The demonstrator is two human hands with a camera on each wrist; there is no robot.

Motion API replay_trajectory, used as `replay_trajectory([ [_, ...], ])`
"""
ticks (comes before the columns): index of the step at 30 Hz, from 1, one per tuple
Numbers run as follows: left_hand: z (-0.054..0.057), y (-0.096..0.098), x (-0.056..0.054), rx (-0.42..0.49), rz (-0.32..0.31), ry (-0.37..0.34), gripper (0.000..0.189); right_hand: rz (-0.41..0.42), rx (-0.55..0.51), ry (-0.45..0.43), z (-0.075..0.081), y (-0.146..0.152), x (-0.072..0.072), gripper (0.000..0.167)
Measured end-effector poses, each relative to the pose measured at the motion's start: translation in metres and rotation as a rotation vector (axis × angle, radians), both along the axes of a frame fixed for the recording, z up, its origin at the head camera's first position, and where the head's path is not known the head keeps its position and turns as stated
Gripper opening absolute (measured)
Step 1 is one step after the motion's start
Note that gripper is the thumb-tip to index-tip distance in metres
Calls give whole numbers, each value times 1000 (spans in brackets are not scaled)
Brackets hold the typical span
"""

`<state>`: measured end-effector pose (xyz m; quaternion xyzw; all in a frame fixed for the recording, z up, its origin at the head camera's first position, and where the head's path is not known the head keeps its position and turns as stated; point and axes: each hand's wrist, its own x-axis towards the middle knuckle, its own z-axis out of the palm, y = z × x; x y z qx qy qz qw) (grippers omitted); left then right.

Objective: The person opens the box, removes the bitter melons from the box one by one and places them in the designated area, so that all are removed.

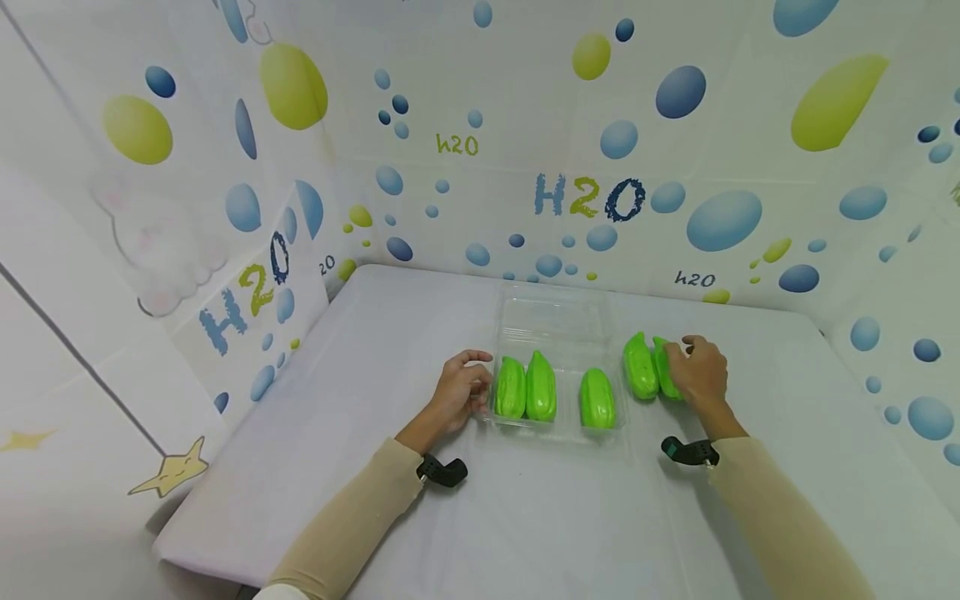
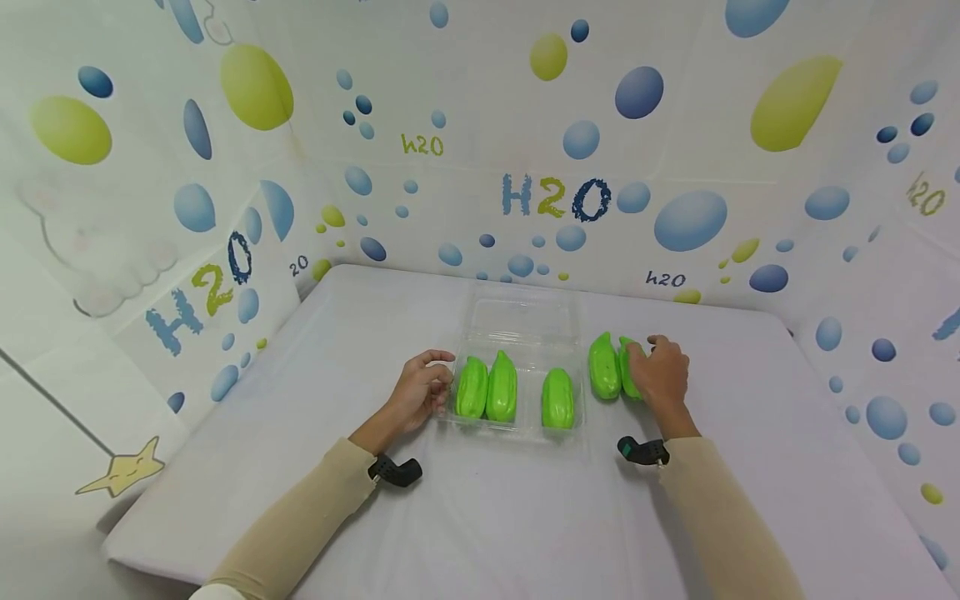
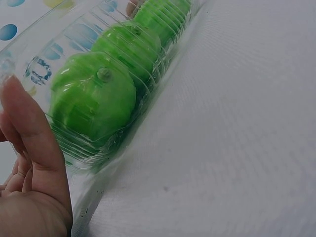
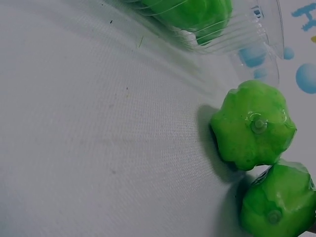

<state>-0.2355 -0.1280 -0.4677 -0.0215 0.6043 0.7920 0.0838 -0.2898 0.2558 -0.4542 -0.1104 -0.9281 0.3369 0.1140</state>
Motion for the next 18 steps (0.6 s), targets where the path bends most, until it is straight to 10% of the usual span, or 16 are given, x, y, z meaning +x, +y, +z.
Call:
replay_trajectory([
  [18, 1, 0, 0, -4, -10, -11, 44, -2, 57, 186, 14, -15, 8, 56],
])
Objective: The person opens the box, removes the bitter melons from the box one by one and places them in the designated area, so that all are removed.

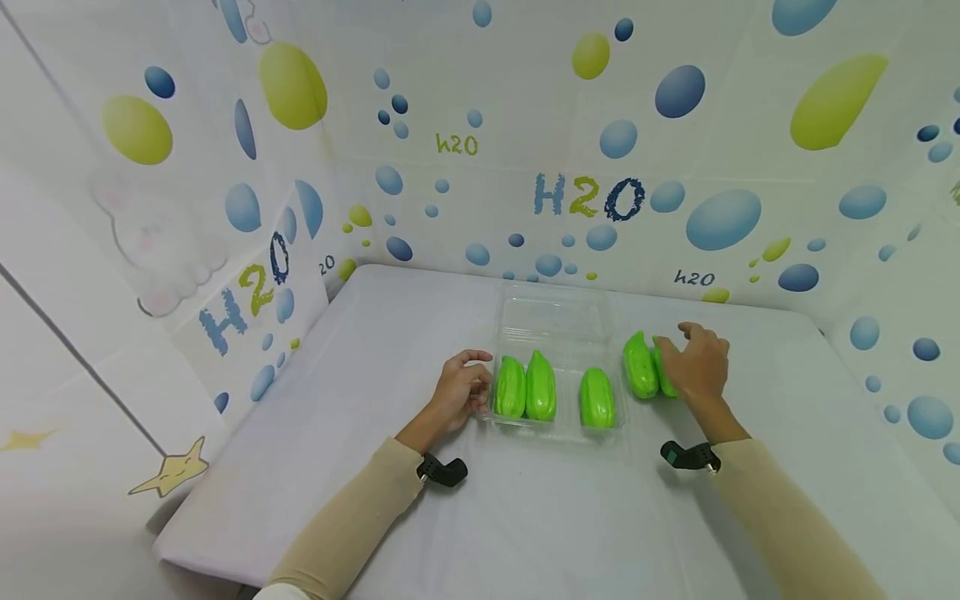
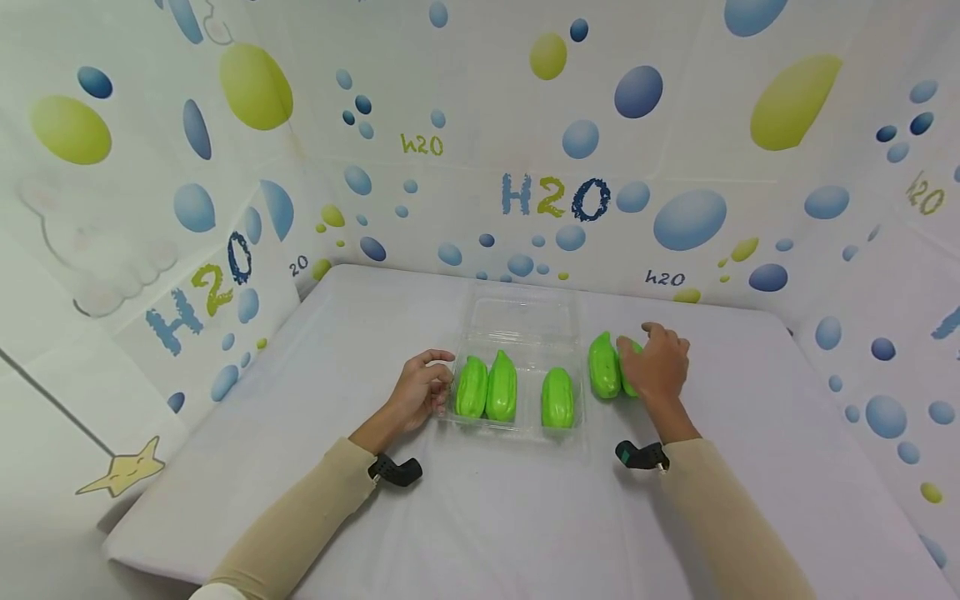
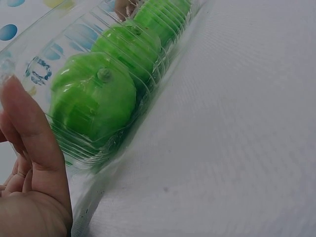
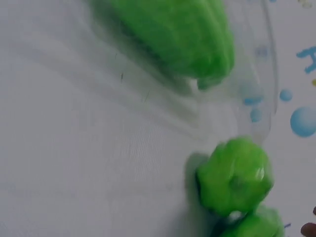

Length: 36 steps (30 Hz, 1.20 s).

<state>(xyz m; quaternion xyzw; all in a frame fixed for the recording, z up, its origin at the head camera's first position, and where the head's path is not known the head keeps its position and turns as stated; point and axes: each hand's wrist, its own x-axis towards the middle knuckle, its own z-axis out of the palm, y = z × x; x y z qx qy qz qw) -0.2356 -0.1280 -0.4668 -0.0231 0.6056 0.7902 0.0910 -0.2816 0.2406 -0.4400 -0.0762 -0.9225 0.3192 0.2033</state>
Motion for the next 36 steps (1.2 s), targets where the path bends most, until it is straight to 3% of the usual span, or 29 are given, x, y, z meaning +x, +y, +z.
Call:
replay_trajectory([
  [11, 0, 0, 0, 2, 10, -7, 42, 22, -136, -35, 22, -27, 14, 58],
  [19, 1, 0, 1, -5, 9, -7, 43, 50, -203, -169, 37, -39, 23, 64],
  [27, 0, -1, 0, 2, 6, -11, 45, 92, -218, -242, 47, -57, 33, 67],
  [36, 1, 0, 0, 8, 3, -14, 45, 177, -213, -235, 51, -73, 43, 67],
])
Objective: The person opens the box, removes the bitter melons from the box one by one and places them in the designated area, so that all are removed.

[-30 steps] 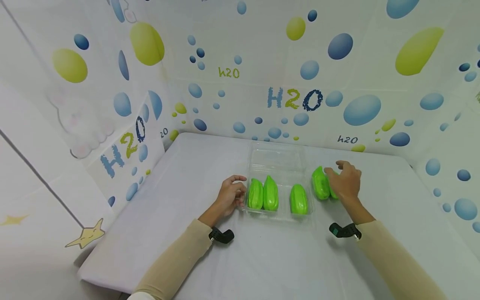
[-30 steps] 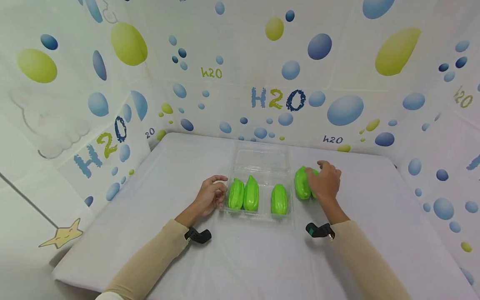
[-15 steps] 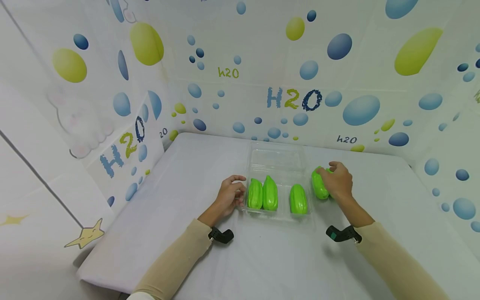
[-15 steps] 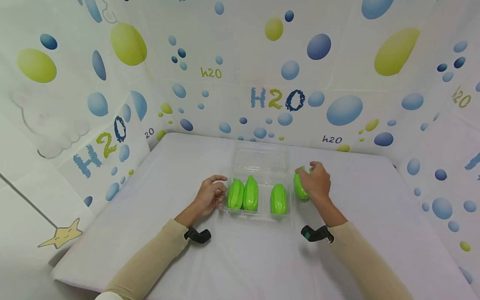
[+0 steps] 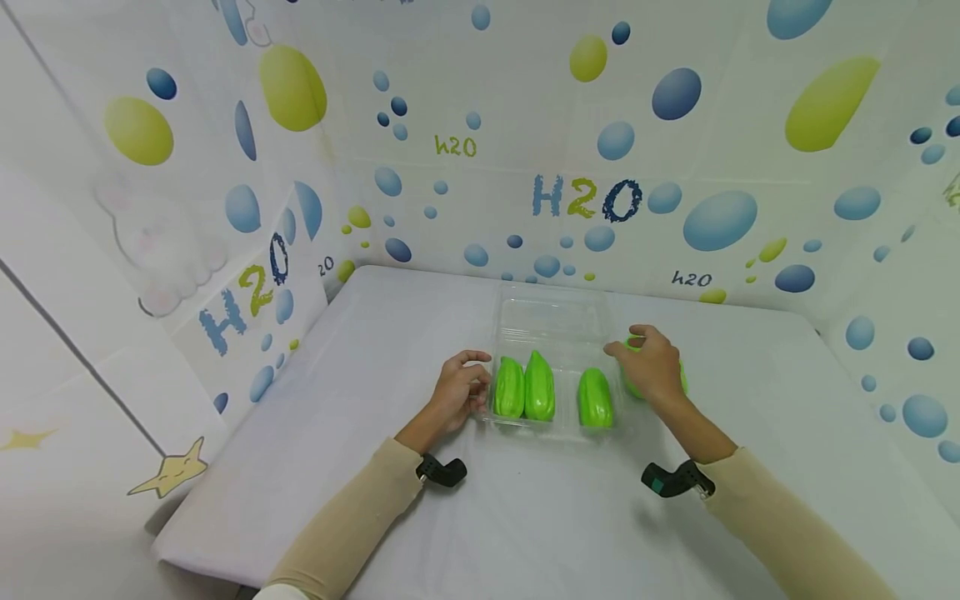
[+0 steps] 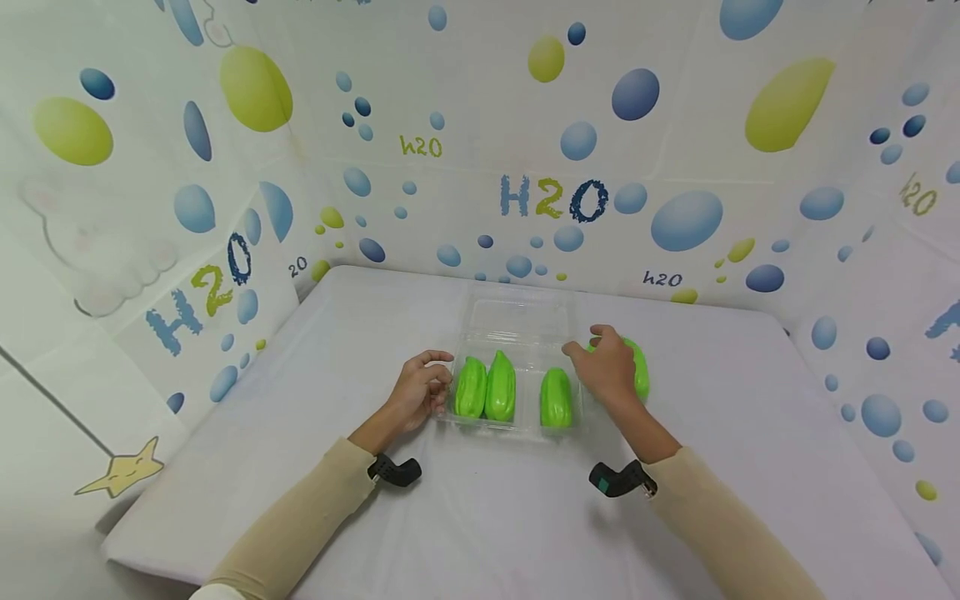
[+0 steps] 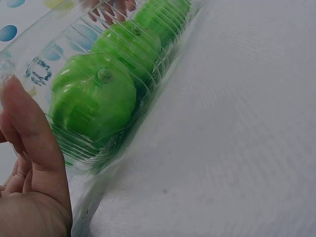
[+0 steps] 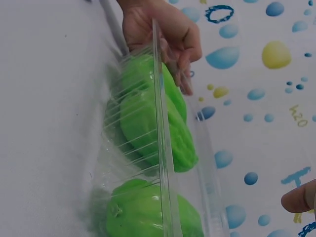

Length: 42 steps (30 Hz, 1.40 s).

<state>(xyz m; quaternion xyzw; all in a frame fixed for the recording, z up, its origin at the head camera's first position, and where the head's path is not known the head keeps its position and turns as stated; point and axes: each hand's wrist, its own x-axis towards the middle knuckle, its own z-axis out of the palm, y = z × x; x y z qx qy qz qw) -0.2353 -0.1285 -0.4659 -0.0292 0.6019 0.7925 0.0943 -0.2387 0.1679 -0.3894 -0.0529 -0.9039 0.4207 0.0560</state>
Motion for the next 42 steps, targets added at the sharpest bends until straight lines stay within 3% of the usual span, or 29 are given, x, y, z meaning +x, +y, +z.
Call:
replay_trajectory([
  [8, 1, -2, 1, 4, -24, -6, 47, 48, 55, 3, -3, -8, 4, 68],
  [23, -1, -1, 0, -4, 12, 9, 41, 210, 389, -30, -4, -23, 6, 73],
  [31, -2, 1, 0, 10, 7, 4, 44, 253, 529, -78, -10, -37, 12, 40],
  [35, -3, 1, -1, 10, 11, 5, 42, 256, 592, -76, -15, -40, 14, 37],
  [38, -2, 1, 0, 8, 13, 9, 41, 269, 660, -65, -20, -42, 14, 35],
  [42, -3, 1, 0, 12, 9, 12, 42, 289, 762, 18, -29, -45, 14, 26],
])
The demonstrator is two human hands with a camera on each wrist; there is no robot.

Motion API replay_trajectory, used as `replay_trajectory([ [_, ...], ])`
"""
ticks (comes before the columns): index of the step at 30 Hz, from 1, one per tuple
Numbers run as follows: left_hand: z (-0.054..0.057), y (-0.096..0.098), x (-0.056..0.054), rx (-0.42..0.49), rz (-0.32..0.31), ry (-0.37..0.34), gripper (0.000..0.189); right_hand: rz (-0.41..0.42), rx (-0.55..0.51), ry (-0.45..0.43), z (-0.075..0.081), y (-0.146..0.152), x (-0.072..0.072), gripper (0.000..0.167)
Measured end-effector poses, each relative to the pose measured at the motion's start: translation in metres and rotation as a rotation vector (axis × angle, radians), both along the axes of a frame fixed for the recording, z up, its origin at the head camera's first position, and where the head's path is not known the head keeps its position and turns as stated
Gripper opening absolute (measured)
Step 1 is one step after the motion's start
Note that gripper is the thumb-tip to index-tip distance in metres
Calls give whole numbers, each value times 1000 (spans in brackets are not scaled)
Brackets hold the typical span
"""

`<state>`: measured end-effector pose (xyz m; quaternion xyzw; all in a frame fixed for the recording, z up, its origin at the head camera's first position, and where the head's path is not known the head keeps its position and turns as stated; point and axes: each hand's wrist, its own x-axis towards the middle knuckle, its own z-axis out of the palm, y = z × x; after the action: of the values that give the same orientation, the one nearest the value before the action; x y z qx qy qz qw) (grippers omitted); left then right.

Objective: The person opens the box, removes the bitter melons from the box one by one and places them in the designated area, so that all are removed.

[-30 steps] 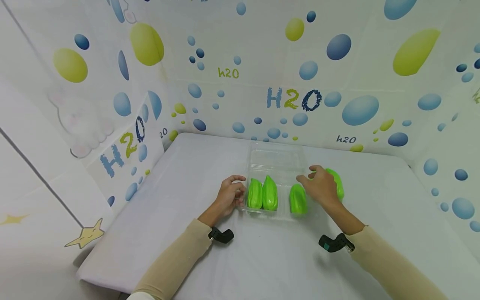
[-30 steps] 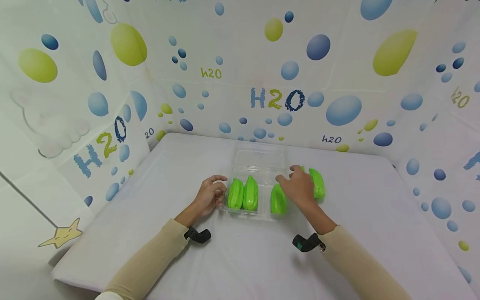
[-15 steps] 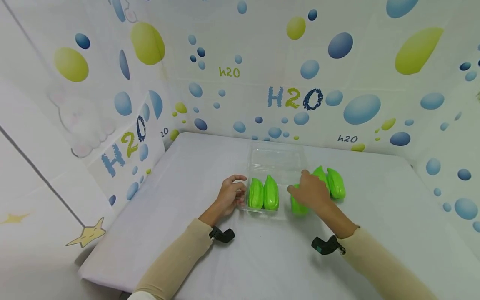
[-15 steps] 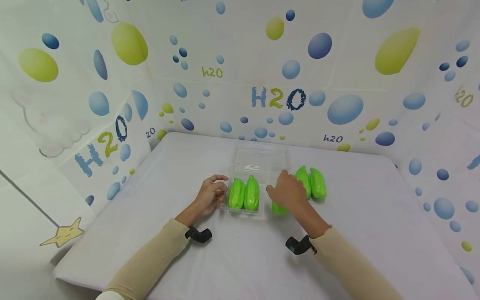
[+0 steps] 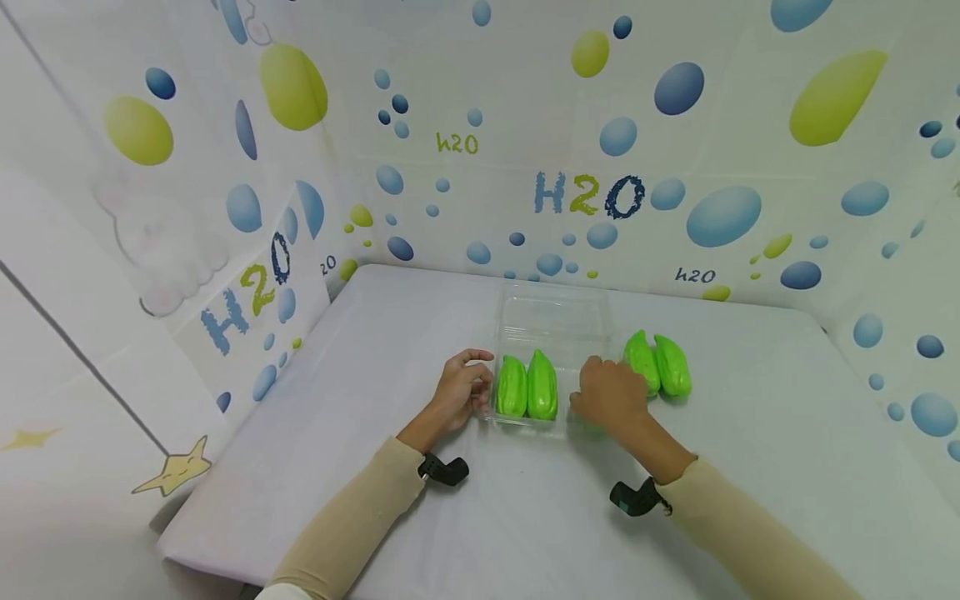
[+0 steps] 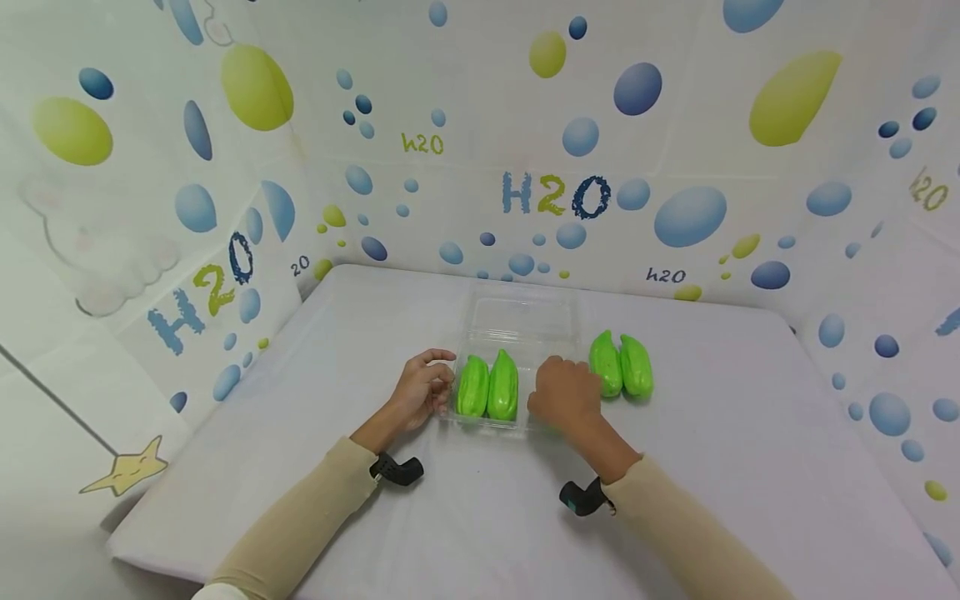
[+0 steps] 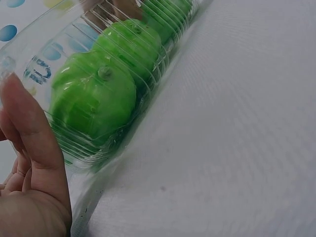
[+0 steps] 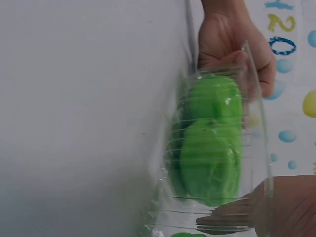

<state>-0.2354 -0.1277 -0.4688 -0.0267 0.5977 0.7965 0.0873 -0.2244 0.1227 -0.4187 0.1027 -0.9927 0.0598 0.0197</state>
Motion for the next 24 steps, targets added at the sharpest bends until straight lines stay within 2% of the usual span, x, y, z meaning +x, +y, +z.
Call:
replay_trajectory([
  [5, -1, 1, 0, -2, 6, -3, 43, 24, 56, 81, -5, -4, 3, 23],
  [15, 1, 0, 0, -11, 0, -6, 42, 25, 20, 85, -5, -2, 2, 21],
  [24, 0, -1, 0, -4, -10, -2, 43, 28, -22, 158, -11, -1, 5, 27],
])
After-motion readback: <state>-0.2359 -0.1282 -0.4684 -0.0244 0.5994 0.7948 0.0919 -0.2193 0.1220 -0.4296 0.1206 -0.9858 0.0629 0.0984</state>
